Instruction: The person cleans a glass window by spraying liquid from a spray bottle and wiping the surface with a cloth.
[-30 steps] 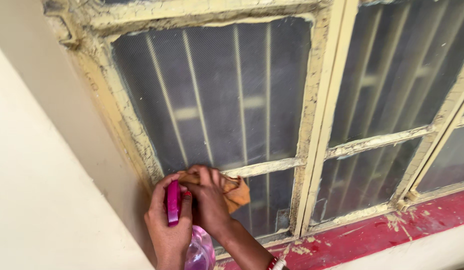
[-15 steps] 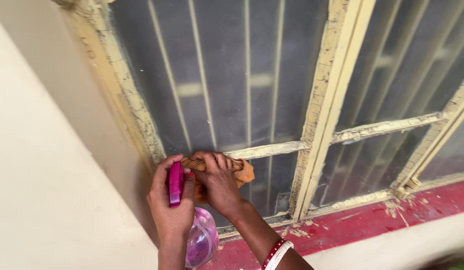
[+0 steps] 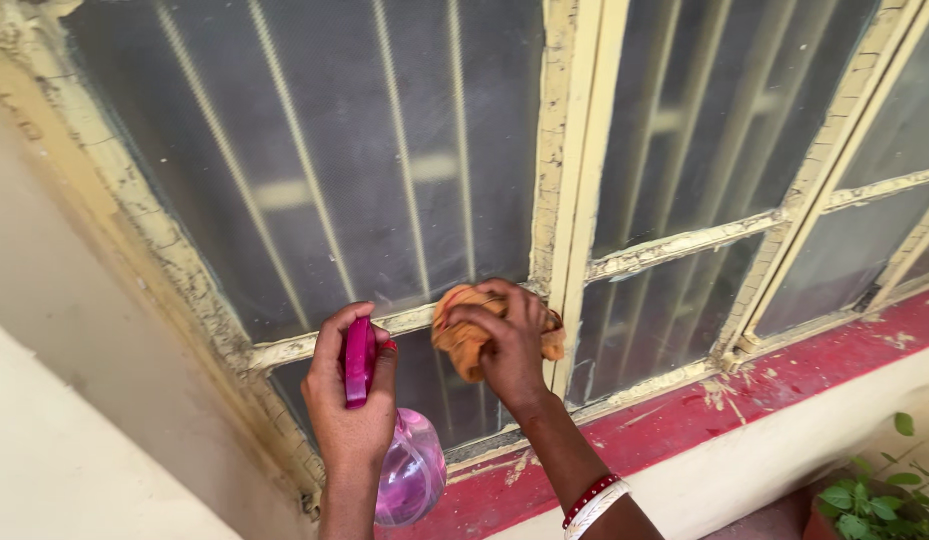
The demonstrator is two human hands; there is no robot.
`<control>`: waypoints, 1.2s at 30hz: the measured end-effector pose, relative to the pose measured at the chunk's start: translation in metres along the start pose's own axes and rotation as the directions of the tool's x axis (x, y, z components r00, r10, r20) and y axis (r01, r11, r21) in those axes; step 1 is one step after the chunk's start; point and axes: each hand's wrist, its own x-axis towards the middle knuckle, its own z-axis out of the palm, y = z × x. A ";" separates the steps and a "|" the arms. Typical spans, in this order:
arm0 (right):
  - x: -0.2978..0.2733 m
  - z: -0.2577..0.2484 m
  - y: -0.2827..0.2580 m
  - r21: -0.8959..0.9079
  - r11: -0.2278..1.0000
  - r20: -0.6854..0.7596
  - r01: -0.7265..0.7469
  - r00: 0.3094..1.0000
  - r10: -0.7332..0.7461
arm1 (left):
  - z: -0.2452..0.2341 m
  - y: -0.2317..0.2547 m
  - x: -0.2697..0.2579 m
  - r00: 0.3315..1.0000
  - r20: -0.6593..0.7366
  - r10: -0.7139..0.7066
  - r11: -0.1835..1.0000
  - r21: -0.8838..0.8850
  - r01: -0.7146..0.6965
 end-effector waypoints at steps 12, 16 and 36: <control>0.008 -0.010 -0.006 0.138 0.971 -0.100 -0.195 0.973 0.209 | -0.007 0.001 -0.002 1.000 -0.006 -0.031 0.999 0.011 0.031; 0.010 -0.009 -0.017 0.124 0.947 -0.081 -0.297 0.948 0.308 | -0.015 0.001 -0.004 1.000 -0.012 -0.028 1.000 0.000 0.028; 0.008 0.044 -0.122 0.118 0.986 0.123 -0.114 0.987 0.099 | -0.074 -0.012 0.000 0.995 -0.074 -0.069 0.995 0.067 0.074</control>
